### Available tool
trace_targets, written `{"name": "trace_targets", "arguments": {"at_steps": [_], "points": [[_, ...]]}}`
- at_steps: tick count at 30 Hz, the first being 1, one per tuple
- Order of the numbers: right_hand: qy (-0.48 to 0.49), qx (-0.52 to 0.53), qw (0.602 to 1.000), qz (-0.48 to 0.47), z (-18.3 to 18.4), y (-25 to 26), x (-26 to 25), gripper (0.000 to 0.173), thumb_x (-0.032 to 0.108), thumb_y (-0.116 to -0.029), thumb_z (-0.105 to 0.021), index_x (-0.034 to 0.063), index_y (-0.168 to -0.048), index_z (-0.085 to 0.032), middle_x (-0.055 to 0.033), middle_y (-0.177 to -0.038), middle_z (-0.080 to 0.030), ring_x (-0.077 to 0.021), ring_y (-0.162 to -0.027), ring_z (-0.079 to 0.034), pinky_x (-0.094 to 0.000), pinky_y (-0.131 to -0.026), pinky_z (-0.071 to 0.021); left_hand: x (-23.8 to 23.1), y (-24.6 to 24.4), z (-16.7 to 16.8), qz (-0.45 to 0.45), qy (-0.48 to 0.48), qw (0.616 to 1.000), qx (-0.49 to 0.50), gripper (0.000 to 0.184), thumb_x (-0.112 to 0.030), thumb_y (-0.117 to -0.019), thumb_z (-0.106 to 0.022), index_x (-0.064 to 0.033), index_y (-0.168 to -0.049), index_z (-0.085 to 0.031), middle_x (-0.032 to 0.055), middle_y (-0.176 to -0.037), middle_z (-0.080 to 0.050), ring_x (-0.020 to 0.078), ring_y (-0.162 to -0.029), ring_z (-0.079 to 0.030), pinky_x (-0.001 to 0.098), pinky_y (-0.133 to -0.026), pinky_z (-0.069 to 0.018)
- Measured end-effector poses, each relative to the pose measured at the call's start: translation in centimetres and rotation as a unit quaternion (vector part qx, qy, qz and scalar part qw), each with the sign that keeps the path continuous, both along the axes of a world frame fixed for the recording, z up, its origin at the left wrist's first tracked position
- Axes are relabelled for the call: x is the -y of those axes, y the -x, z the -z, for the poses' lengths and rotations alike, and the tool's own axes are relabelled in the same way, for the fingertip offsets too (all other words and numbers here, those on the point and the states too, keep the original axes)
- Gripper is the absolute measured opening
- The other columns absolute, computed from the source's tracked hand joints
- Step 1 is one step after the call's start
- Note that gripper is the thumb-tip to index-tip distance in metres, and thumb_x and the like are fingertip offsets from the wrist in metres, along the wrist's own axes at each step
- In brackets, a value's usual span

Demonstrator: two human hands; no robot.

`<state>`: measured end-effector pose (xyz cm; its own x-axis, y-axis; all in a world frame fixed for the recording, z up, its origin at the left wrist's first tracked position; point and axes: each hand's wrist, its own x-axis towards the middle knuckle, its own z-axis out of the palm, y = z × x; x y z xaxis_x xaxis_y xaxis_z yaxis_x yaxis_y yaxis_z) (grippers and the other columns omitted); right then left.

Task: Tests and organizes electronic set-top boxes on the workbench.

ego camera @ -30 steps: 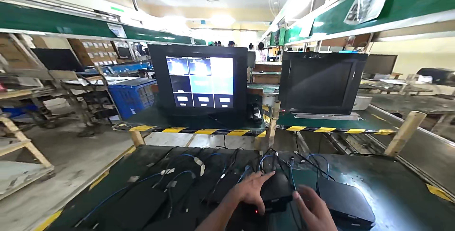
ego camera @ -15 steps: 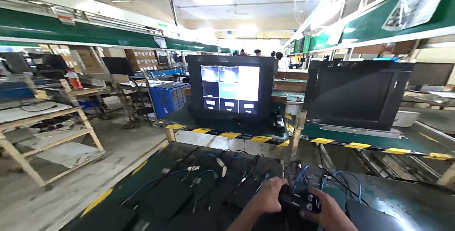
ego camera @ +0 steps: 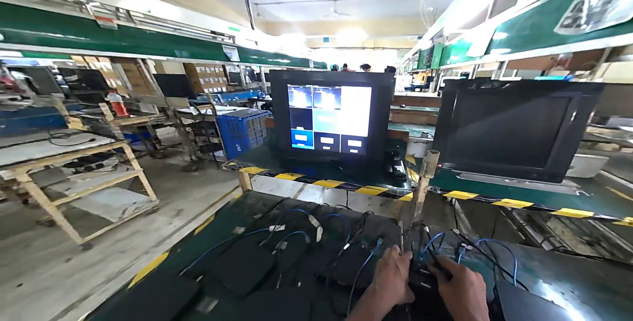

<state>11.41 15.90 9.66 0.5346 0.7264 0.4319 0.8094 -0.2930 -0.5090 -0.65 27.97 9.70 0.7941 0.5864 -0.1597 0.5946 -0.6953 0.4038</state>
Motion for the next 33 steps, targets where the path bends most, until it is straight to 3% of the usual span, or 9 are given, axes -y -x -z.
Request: {"name": "trace_targets", "arguments": {"at_steps": [2, 5, 7, 11, 23, 25, 28, 31, 33], "points": [[-0.035, -0.052, 0.998, 0.008, 0.3, -0.7, 0.1, 0.012, 0.026, -0.0858, -0.079, 0.0142, -0.087, -0.079, -0.0041, -0.075, -0.075, -0.0230, -0.069, -0.071, -0.0552, -0.068, -0.0555, -0.1, 0.0, 0.1, 0.006, 0.004, 1.000, 0.002, 0.092, -0.017, -0.0696, -0.086, -0.0141, -0.153, -0.047, 0.0208, -0.143, -0.049, 0.0400, -0.132, -0.051, 0.0551, -0.099, -0.0533], [-0.179, -0.153, 0.970, -0.053, 0.1, -1.7, 0.3, 0.012, 0.011, -0.0899, -0.071, 0.0060, -0.099, -0.076, -0.0036, -0.084, -0.077, -0.0144, -0.071, -0.074, -0.0366, -0.066, -0.0643, -0.3, -0.1, -0.2, 0.004, 0.011, 1.000, -0.010, 0.092, -0.018, -0.0721, -0.085, -0.0136, -0.154, -0.044, 0.0223, -0.146, -0.048, 0.0415, -0.134, -0.050, 0.0570, -0.101, -0.0519], [-0.173, -0.159, 0.969, -0.070, -1.1, -2.2, 0.5, 0.015, 0.013, -0.0909, -0.070, 0.0063, -0.104, -0.076, -0.0026, -0.089, -0.078, -0.0125, -0.076, -0.075, -0.0340, -0.071, -0.0645, -0.5, -0.1, -0.5, -0.001, 0.007, 1.000, -0.011, 0.090, -0.019, -0.0726, -0.085, -0.0132, -0.153, -0.046, 0.0234, -0.145, -0.049, 0.0418, -0.132, -0.052, 0.0571, -0.101, -0.0522], [-0.023, -0.184, 0.981, -0.053, -0.9, -3.3, 1.4, 0.013, 0.029, -0.0874, -0.079, 0.0189, -0.094, -0.081, 0.0049, -0.086, -0.077, -0.0091, -0.078, -0.072, -0.0377, -0.076, -0.0617, -0.5, -0.4, -0.6, 0.004, 0.010, 0.999, -0.040, 0.095, -0.020, -0.0741, -0.084, -0.0118, -0.157, -0.039, 0.0230, -0.149, -0.046, 0.0412, -0.135, -0.049, 0.0559, -0.105, -0.0496], [0.036, -0.163, 0.986, 0.006, -0.8, -2.0, 0.0, 0.019, 0.037, -0.0812, -0.082, 0.0187, -0.085, -0.079, 0.0043, -0.078, -0.075, -0.0109, -0.074, -0.071, -0.0424, -0.074, -0.0581, -0.7, -0.6, -0.7, 0.001, 0.001, 0.999, -0.054, 0.097, -0.019, -0.0723, -0.083, -0.0136, -0.158, -0.039, 0.0208, -0.147, -0.047, 0.0396, -0.133, -0.052, 0.0549, -0.103, -0.0513], [0.060, -0.150, 0.987, 0.009, -1.4, -1.9, 0.4, 0.021, 0.038, -0.0792, -0.084, 0.0183, -0.084, -0.079, 0.0008, -0.084, -0.075, -0.0164, -0.084, -0.070, -0.0455, -0.080, -0.0557, -0.7, -0.6, -0.6, 0.002, 0.000, 0.999, -0.053, 0.096, -0.019, -0.0723, -0.084, -0.0134, -0.158, -0.039, 0.0209, -0.146, -0.048, 0.0397, -0.132, -0.052, 0.0550, -0.102, -0.0518], [0.068, -0.132, 0.989, 0.004, -1.5, -1.9, 0.4, 0.028, 0.037, -0.0743, -0.089, 0.0147, -0.088, -0.081, -0.0121, -0.116, -0.069, -0.0338, -0.119, -0.057, -0.0519, -0.101, -0.0460, -0.8, -0.7, -0.8, 0.004, 0.000, 0.998, -0.059, 0.095, -0.020, -0.0733, -0.083, -0.0137, -0.157, -0.039, 0.0209, -0.146, -0.048, 0.0396, -0.133, -0.052, 0.0549, -0.102, -0.0515], [0.120, -0.154, 0.980, -0.028, -1.0, -2.5, -0.2, 0.030, 0.037, -0.0761, -0.086, 0.0120, -0.091, -0.077, -0.0102, -0.114, -0.070, -0.0284, -0.113, -0.063, -0.0496, -0.098, -0.0505, -0.9, -0.5, -0.5, 0.015, -0.004, 0.998, -0.055, 0.098, -0.020, -0.0709, -0.085, -0.0120, -0.157, -0.039, 0.0205, -0.147, -0.048, 0.0391, -0.133, -0.051, 0.0540, -0.104, -0.0505], [0.168, -0.166, 0.971, -0.035, -1.8, -2.7, -0.5, 0.033, 0.038, -0.0779, -0.085, 0.0116, -0.094, -0.076, -0.0095, -0.110, -0.071, -0.0270, -0.109, -0.065, -0.0502, -0.094, -0.0525, -1.3, -0.3, -0.1, 0.031, -0.005, 0.999, -0.041, 0.105, -0.035, -0.0694, -0.091, -0.0112, -0.157, -0.039, 0.0201, -0.148, -0.048, 0.0384, -0.133, -0.052, 0.0540, -0.107, -0.0490]]}}
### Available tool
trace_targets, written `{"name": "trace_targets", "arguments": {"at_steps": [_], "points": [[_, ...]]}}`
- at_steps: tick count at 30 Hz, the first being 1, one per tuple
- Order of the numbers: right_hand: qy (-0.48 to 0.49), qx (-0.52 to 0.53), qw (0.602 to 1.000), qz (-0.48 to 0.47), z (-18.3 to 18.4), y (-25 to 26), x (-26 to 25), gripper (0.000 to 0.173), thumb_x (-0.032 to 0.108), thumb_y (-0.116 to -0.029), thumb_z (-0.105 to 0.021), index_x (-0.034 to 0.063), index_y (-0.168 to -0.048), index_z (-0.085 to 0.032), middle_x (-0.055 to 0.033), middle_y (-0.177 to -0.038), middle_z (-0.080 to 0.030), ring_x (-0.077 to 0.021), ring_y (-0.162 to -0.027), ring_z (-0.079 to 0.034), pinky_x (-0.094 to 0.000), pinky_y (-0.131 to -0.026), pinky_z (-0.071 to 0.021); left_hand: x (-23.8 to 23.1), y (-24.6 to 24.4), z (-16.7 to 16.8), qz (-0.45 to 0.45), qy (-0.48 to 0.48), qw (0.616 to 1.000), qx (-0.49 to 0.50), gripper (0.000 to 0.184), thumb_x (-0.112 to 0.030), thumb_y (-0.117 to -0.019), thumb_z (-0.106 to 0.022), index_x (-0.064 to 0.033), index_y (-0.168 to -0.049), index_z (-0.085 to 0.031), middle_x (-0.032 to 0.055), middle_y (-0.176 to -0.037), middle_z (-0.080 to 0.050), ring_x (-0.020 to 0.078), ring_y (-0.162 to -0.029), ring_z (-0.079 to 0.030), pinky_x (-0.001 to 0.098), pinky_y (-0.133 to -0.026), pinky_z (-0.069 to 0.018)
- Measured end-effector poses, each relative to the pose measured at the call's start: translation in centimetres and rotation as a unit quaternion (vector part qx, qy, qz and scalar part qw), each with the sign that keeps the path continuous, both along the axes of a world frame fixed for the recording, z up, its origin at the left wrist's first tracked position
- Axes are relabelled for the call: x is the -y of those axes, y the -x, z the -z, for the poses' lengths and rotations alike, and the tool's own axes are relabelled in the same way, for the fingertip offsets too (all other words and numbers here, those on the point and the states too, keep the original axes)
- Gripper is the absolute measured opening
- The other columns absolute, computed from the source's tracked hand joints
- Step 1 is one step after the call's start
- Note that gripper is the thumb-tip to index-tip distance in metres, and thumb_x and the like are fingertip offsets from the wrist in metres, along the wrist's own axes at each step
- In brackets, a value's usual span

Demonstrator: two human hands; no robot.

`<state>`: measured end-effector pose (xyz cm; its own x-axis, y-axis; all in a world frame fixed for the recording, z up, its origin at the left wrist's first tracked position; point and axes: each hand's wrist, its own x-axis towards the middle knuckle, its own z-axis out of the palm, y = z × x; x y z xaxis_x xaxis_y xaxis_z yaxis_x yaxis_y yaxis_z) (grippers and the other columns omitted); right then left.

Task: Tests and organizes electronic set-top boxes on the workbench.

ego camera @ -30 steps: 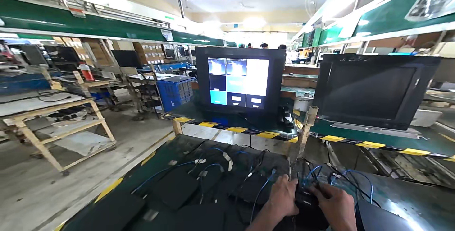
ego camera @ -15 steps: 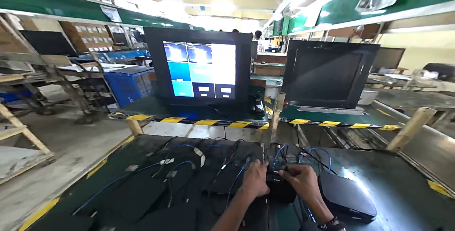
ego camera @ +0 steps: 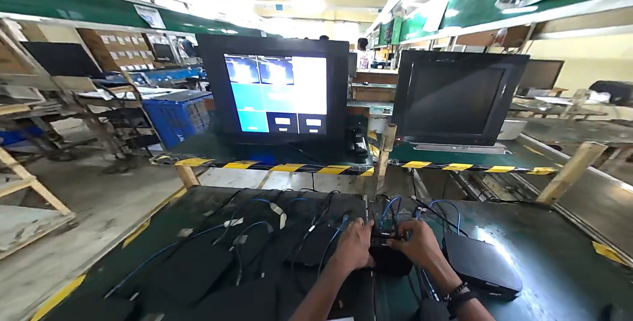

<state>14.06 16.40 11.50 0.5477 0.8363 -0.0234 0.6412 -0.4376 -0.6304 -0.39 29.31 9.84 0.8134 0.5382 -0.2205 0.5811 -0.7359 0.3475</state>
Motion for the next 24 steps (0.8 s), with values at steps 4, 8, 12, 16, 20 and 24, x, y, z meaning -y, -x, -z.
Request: {"name": "trace_targets", "arguments": {"at_steps": [4, 8, 12, 16, 20, 24], "points": [[-0.178, 0.018, 0.984, 0.028, 1.8, 0.5, 1.4, 0.042, 0.042, -0.0785, -0.085, 0.0136, -0.108, -0.079, -0.0158, -0.131, -0.065, -0.0302, -0.124, -0.060, -0.0496, -0.102, -0.0515, -1.1, 0.9, 0.9, -0.017, 0.051, 0.994, 0.090, 0.104, -0.057, -0.0620, -0.092, -0.0096, -0.146, -0.053, 0.0155, -0.139, -0.059, 0.0311, -0.130, -0.056, 0.0503, -0.111, -0.0454], [-0.369, -0.113, 0.912, 0.140, 4.4, 3.1, 3.4, 0.102, 0.051, -0.0751, -0.084, 0.0002, -0.152, -0.040, -0.0188, -0.144, -0.056, -0.0258, -0.129, -0.058, -0.0431, -0.103, -0.0537, 0.1, 1.8, 1.2, -0.116, 0.285, 0.903, 0.300, 0.096, -0.043, -0.0604, -0.097, -0.0043, -0.137, -0.055, 0.0099, -0.128, -0.067, 0.0168, -0.120, -0.064, 0.0369, -0.106, -0.0531], [-0.453, -0.349, 0.778, 0.259, 5.2, 6.6, 3.7, 0.070, 0.029, -0.0816, -0.085, -0.0024, -0.135, -0.052, -0.0141, -0.106, -0.073, -0.0195, -0.092, -0.074, -0.0386, -0.083, -0.0638, 4.4, 2.3, 0.0, -0.029, 0.439, 0.809, 0.389, 0.058, -0.034, -0.0912, -0.077, -0.0010, -0.134, -0.056, 0.0100, -0.123, -0.069, 0.0163, -0.113, -0.068, 0.0376, -0.103, -0.0560], [-0.463, -0.292, 0.789, 0.279, 4.8, 7.5, 5.0, 0.067, 0.019, -0.0810, -0.084, -0.0046, -0.134, -0.050, -0.0105, -0.110, -0.071, -0.0114, -0.097, -0.071, -0.0314, -0.088, -0.0611, 3.8, 1.7, 1.3, -0.112, 0.307, 0.838, 0.437, 0.028, -0.028, -0.1008, -0.064, -0.0025, -0.093, -0.073, 0.0073, -0.093, -0.070, 0.0146, -0.089, -0.066, 0.0354, -0.085, -0.0551], [-0.469, -0.256, 0.803, 0.265, 4.9, 7.5, 5.8, 0.074, 0.015, -0.0768, -0.087, -0.0068, -0.136, -0.048, -0.0128, -0.114, -0.070, -0.0123, -0.102, -0.070, -0.0316, -0.092, -0.0603, 4.9, 1.7, 0.5, -0.162, 0.160, 0.903, 0.364, 0.025, -0.022, -0.1002, -0.062, -0.0017, -0.097, -0.076, 0.0108, -0.097, -0.075, 0.0201, -0.097, -0.071, 0.0397, -0.093, -0.0549], [-0.467, -0.276, 0.793, 0.276, 4.7, 7.3, 6.1, 0.070, 0.018, -0.0785, -0.086, -0.0048, -0.134, -0.050, -0.0102, -0.110, -0.071, -0.0110, -0.097, -0.071, -0.0304, -0.088, -0.0613, 4.1, 1.6, 0.6, -0.205, 0.372, 0.774, 0.469, 0.021, -0.017, -0.1031, -0.063, 0.0004, -0.100, -0.073, 0.0114, -0.093, -0.076, 0.0197, -0.084, -0.077, 0.0373, -0.077, -0.0663]]}}
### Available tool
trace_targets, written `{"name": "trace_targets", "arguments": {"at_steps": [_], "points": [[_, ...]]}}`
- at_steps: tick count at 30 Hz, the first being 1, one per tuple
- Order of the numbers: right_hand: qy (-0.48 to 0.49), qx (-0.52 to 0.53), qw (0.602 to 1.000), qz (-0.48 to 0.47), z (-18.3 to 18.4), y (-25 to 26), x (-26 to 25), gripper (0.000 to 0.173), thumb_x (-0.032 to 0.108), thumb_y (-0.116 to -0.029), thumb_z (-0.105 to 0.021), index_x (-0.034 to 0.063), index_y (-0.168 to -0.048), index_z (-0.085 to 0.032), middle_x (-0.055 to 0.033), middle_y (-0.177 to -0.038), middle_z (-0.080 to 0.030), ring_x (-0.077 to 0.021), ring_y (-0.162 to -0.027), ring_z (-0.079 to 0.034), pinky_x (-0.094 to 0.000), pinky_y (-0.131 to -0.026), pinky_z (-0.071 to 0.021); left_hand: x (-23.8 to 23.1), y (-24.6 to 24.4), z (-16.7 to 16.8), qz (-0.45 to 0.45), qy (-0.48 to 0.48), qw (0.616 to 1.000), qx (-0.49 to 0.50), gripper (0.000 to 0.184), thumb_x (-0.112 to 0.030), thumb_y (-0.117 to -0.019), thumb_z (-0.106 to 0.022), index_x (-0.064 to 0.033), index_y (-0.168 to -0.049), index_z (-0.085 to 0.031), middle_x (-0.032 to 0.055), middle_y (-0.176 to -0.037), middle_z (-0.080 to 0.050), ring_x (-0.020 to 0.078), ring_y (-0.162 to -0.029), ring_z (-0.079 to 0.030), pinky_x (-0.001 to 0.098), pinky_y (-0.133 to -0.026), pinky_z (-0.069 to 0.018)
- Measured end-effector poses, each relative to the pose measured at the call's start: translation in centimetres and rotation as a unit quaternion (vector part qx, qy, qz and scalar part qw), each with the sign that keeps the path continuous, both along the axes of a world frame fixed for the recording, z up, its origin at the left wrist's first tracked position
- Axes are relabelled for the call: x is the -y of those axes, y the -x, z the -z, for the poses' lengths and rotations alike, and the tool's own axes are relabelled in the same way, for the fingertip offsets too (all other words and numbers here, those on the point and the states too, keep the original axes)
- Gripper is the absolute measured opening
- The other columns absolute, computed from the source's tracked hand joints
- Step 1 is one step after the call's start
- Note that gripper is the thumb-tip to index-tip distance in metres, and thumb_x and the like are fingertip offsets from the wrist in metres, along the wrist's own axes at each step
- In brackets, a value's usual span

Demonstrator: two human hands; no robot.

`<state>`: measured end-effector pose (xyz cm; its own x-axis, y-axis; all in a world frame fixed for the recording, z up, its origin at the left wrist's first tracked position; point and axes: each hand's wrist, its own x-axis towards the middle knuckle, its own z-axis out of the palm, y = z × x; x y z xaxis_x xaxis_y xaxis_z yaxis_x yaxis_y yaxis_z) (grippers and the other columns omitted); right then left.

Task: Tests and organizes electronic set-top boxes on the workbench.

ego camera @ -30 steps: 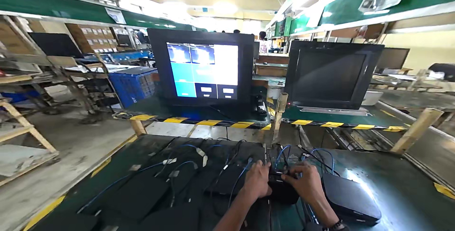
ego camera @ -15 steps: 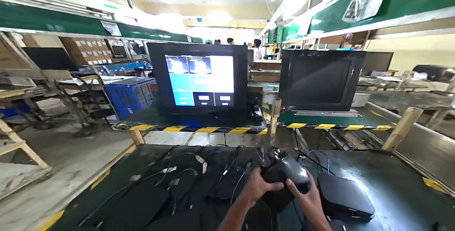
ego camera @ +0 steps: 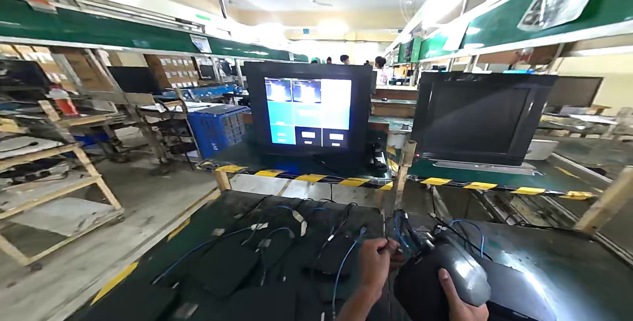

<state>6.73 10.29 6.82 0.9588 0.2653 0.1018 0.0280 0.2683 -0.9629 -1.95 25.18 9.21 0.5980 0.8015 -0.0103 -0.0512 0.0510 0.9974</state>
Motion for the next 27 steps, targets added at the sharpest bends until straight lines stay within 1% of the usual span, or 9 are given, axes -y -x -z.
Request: {"name": "trace_targets", "arguments": {"at_steps": [2, 4, 7, 10, 12, 15, 18, 20, 27], "points": [[0.005, 0.016, 1.000, -0.016, 0.1, -0.3, 0.3, 0.075, 0.018, -0.0731, -0.090, -0.0055, -0.133, -0.051, -0.0113, -0.109, -0.072, -0.0131, -0.098, -0.072, -0.0321, -0.088, -0.0621, -0.4, 0.3, 0.0, 0.063, -0.004, 0.998, 0.006, 0.023, -0.022, -0.1008, -0.067, -0.0013, -0.104, -0.075, 0.0094, -0.097, -0.075, 0.0178, -0.089, -0.074, 0.0367, -0.082, -0.0641], [0.023, 0.038, 0.999, -0.031, 0.0, -0.6, 0.5, 0.083, 0.020, -0.0692, -0.092, -0.0062, -0.135, -0.049, -0.0124, -0.113, -0.071, -0.0141, -0.101, -0.071, -0.0327, -0.090, -0.0612, -0.3, 0.4, -0.3, 0.082, 0.027, 0.996, 0.022, 0.018, -0.015, -0.0994, -0.068, 0.0011, -0.105, -0.073, 0.0103, -0.098, -0.074, 0.0179, -0.089, -0.073, 0.0354, -0.083, -0.0633], [0.015, 0.043, 0.999, -0.028, -0.5, -0.5, 0.4, 0.085, 0.019, -0.0679, -0.092, -0.0064, -0.136, -0.048, -0.0119, -0.114, -0.070, -0.0133, -0.101, -0.071, -0.0318, -0.090, -0.0613, 0.7, -0.3, -1.1, 0.015, 0.071, 0.996, 0.051, 0.010, -0.006, -0.0973, -0.068, 0.0033, -0.097, -0.073, 0.0111, -0.089, -0.074, 0.0174, -0.081, -0.073, 0.0336, -0.077, -0.0633], [0.004, 0.054, 0.999, 0.006, -0.9, -0.3, -0.2, 0.086, 0.020, -0.0652, -0.093, -0.0056, -0.135, -0.050, -0.0113, -0.112, -0.072, -0.0132, -0.100, -0.071, -0.0313, -0.089, -0.0616, 1.3, -1.6, -0.8, -0.075, 0.031, 0.995, 0.062, 0.010, -0.007, -0.0950, -0.071, 0.0001, -0.090, -0.076, 0.0093, -0.084, -0.075, 0.0153, -0.077, -0.072, 0.0325, -0.075, -0.0624], [0.004, 0.080, 0.997, 0.012, -1.0, -0.6, -0.4, 0.092, 0.021, -0.0642, -0.094, -0.0068, -0.138, -0.048, -0.0127, -0.118, -0.069, -0.0140, -0.106, -0.069, -0.0322, -0.093, -0.0598, 1.2, -1.8, -1.3, -0.097, 0.069, 0.987, 0.110, 0.012, -0.003, -0.0979, -0.066, 0.0055, -0.095, -0.073, 0.0135, -0.085, -0.074, 0.0184, -0.075, -0.073, 0.0336, -0.072, -0.0636], [-0.012, 0.037, 0.999, 0.021, -1.5, -1.2, 0.0, 0.078, 0.018, -0.0698, -0.090, -0.0047, -0.134, -0.051, -0.0111, -0.111, -0.071, -0.0133, -0.098, -0.071, -0.0320, -0.088, -0.0617, 0.2, -0.3, -2.4, -0.086, 0.114, 0.978, 0.151, 0.015, -0.003, -0.1018, -0.060, 0.0092, -0.106, -0.068, 0.0193, -0.092, -0.074, 0.0257, -0.077, -0.076, 0.0379, -0.069, -0.0657], [-0.020, -0.029, 0.999, -0.002, -1.6, -1.8, 0.2, 0.075, 0.021, -0.0781, -0.085, -0.0023, -0.137, -0.046, -0.0095, -0.109, -0.070, -0.0110, -0.094, -0.072, -0.0307, -0.084, -0.0623, 0.3, 1.1, -3.0, 0.069, 0.084, 0.989, 0.103, 0.017, -0.008, -0.1007, -0.063, 0.0032, -0.110, -0.072, 0.0141, -0.104, -0.074, 0.0240, -0.093, -0.073, 0.0411, -0.083, -0.0633], [-0.024, -0.049, 0.998, -0.022, -1.3, -1.8, 0.1, 0.077, 0.025, -0.0795, -0.084, -0.0013, -0.138, -0.043, -0.0088, -0.107, -0.070, -0.0101, -0.092, -0.072, -0.0303, -0.081, -0.0628, 0.4, 1.2, -2.9, 0.116, 0.063, 0.988, 0.086, 0.016, -0.008, -0.0999, -0.065, 0.0008, -0.109, -0.074, 0.0112, -0.104, -0.074, 0.0215, -0.094, -0.072, 0.0395, -0.085, -0.0620], [-0.033, -0.018, 0.999, 0.004, -0.8, -1.0, -0.6, 0.076, 0.017, -0.0720, -0.090, -0.0025, -0.134, -0.050, -0.0105, -0.108, -0.072, -0.0137, -0.095, -0.073, -0.0324, -0.083, -0.0633, 1.3, 0.8, -1.6, 0.017, -0.042, 0.998, 0.033, 0.011, -0.013, -0.0941, -0.074, -0.0028, -0.098, -0.077, 0.0080, -0.098, -0.076, 0.0164, -0.089, -0.074, 0.0340, -0.082, -0.0638]]}}
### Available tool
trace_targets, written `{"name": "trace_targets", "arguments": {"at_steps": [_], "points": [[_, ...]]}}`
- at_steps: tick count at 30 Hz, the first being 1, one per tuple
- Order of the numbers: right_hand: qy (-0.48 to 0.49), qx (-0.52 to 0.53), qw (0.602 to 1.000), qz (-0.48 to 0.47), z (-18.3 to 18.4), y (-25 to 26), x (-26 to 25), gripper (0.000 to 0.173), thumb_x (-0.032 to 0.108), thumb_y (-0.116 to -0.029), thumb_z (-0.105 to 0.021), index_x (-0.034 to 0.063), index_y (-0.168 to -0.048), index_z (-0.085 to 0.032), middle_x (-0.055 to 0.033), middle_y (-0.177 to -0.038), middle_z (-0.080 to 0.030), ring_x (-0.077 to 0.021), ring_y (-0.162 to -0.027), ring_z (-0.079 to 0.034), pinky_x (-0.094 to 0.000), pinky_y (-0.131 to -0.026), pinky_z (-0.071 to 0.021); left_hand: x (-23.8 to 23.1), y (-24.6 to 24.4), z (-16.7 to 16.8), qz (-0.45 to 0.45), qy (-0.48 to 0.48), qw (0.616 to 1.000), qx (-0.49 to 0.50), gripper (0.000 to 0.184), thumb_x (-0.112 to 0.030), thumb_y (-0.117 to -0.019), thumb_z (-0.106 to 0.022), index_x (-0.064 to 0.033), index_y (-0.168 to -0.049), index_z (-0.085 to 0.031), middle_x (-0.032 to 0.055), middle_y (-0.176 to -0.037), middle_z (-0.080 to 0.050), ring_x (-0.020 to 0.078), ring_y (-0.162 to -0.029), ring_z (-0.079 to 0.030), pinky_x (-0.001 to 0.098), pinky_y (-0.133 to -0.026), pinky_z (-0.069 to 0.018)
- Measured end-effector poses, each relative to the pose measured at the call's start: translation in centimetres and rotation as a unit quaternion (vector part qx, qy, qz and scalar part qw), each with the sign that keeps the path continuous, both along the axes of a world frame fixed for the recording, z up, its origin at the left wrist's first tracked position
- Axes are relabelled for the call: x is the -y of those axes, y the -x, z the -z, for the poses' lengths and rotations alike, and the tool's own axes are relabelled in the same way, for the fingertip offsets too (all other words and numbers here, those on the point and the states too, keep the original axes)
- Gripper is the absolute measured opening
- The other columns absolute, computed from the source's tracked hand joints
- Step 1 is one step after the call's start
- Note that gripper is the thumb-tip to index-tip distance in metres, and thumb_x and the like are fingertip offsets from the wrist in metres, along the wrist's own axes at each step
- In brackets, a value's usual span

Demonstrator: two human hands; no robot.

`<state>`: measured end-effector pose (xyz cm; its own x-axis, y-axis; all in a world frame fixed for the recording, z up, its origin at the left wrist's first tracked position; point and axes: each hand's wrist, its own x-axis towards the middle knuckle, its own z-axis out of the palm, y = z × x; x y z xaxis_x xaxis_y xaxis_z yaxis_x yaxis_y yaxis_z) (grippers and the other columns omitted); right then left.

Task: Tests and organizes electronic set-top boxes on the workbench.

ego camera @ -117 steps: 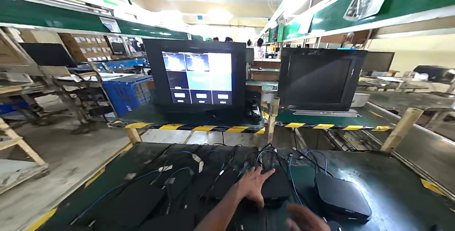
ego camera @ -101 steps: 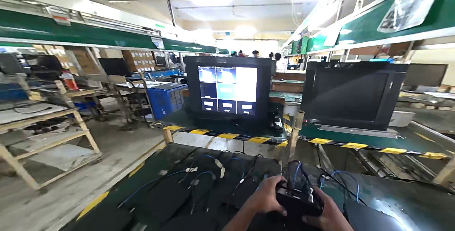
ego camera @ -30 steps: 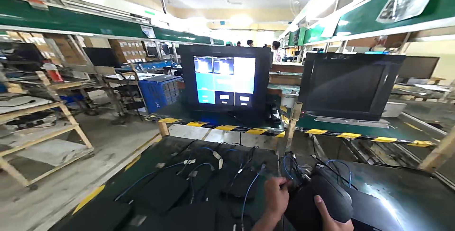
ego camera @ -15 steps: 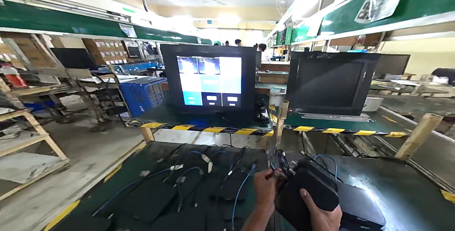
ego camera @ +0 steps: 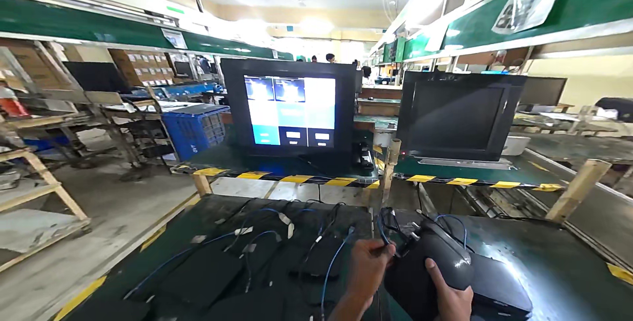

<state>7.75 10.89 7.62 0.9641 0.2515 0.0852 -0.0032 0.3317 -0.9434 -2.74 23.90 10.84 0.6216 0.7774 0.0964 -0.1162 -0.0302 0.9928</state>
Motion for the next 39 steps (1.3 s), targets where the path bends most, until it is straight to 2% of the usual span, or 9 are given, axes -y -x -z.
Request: {"name": "trace_targets", "arguments": {"at_steps": [10, 15, 20, 22, 26, 28, 32, 35, 39], "points": [[0.028, -0.007, 0.999, -0.024, 0.2, 0.3, 0.0, 0.066, 0.019, -0.0769, -0.087, -0.0028, -0.130, -0.054, -0.0098, -0.105, -0.073, -0.0132, -0.094, -0.072, -0.0326, -0.085, -0.0622, -1.7, 1.5, 1.2, 0.059, -0.091, 0.987, -0.117, 0.020, -0.022, -0.0919, -0.075, -0.0033, -0.085, -0.074, 0.0047, -0.082, -0.072, 0.0134, -0.079, -0.071, 0.0343, -0.079, -0.0611], [0.038, -0.026, 0.999, -0.008, 0.0, 0.6, -0.5, 0.066, 0.021, -0.0810, -0.086, -0.0033, -0.133, -0.053, -0.0123, -0.108, -0.072, -0.0144, -0.095, -0.072, -0.0340, -0.086, -0.0622, -1.3, 1.1, 1.8, 0.021, -0.163, 0.972, -0.169, 0.028, -0.031, -0.0907, -0.076, -0.0033, -0.089, -0.077, 0.0100, -0.099, -0.070, 0.0200, -0.100, -0.066, 0.0381, -0.092, -0.0537], [-0.063, -0.148, 0.977, -0.138, -2.3, -1.1, 0.7, 0.047, 0.048, -0.1093, -0.035, 0.0152, -0.137, -0.053, 0.0007, -0.116, -0.069, -0.0067, -0.103, -0.068, -0.0345, -0.088, -0.0596, -1.5, 0.7, 1.4, 0.026, -0.075, 0.992, -0.102, 0.024, -0.027, -0.0995, -0.065, -0.0031, -0.099, -0.071, 0.0080, -0.096, -0.068, 0.0158, -0.092, -0.065, 0.0354, -0.087, -0.0547], [-0.046, -0.246, 0.956, -0.153, -1.9, -3.2, 0.2, 0.041, 0.046, -0.1072, -0.039, 0.0124, -0.119, -0.060, -0.0049, -0.095, -0.073, -0.0152, -0.083, -0.072, -0.0401, -0.069, -0.0615, -2.0, 1.3, -0.2, 0.024, -0.018, 0.994, -0.102, 0.024, -0.023, -0.1042, -0.057, -0.0012, -0.108, -0.066, 0.0090, -0.099, -0.064, 0.0163, -0.093, -0.061, 0.0363, -0.086, -0.0513], [0.093, 0.010, 0.990, -0.107, -0.8, -7.4, 0.3, 0.039, 0.024, -0.1036, -0.059, -0.0019, -0.132, -0.058, -0.0142, -0.115, -0.070, -0.0181, -0.102, -0.070, -0.0382, -0.090, -0.0597, -5.9, 1.9, -0.8, 0.024, 0.027, 0.986, -0.160, 0.019, -0.016, -0.1044, -0.056, -0.0002, -0.108, -0.066, 0.0110, -0.104, -0.064, 0.0183, -0.096, -0.061, 0.0392, -0.087, -0.0509], [0.190, 0.256, 0.943, -0.093, -1.8, -7.7, 0.1, 0.040, 0.028, -0.0963, -0.064, 0.0001, -0.125, -0.065, -0.0107, -0.109, -0.073, -0.0165, -0.100, -0.071, -0.0391, -0.090, -0.0591, -8.3, 0.6, 1.2, 0.081, -0.018, 0.971, -0.225, 0.021, -0.020, -0.1053, -0.055, -0.0017, -0.103, -0.066, 0.0097, -0.100, -0.061, 0.0179, -0.092, -0.057, 0.0399, -0.085, -0.0481], [0.344, 0.534, 0.757, -0.154, -3.0, -4.7, -1.7, 0.035, 0.021, -0.0945, -0.070, 0.0149, -0.129, -0.071, -0.0056, -0.122, -0.073, -0.0251, -0.115, -0.069, -0.0526, -0.102, -0.0521, -10.5, -2.2, 3.5, 0.113, -0.049, 0.962, -0.242, 0.033, -0.015, -0.1076, -0.048, -0.0008, -0.135, -0.059, 0.0195, -0.129, -0.063, 0.0290, -0.114, -0.062, 0.0484, -0.094, -0.0525], [0.408, 0.598, 0.650, -0.233, 0.6, -2.5, -3.0, 0.047, 0.033, -0.0925, -0.074, 0.0172, -0.137, -0.066, -0.0068, -0.139, -0.066, -0.0291, -0.132, -0.060, -0.0573, -0.111, -0.0449, -11.2, -2.0, 1.9, -0.002, -0.072, 0.969, -0.234, 0.035, -0.012, -0.1073, -0.046, -0.0026, -0.139, -0.057, 0.0208, -0.138, -0.061, 0.0333, -0.126, -0.060, 0.0513, -0.104, -0.0495], [0.478, 0.534, 0.597, -0.361, 2.4, -1.6, -0.7, 0.083, 0.070, -0.0880, -0.063, 0.0167, -0.150, -0.053, -0.0118, -0.161, -0.043, -0.0343, -0.152, -0.034, -0.0631, -0.121, -0.0264, -8.9, 1.3, -0.6, 0.082, -0.138, 0.967, -0.200, 0.031, -0.016, -0.1044, -0.054, -0.0036, -0.132, -0.062, 0.0152, -0.133, -0.064, 0.0260, -0.123, -0.062, 0.0451, -0.104, -0.0514]]}}
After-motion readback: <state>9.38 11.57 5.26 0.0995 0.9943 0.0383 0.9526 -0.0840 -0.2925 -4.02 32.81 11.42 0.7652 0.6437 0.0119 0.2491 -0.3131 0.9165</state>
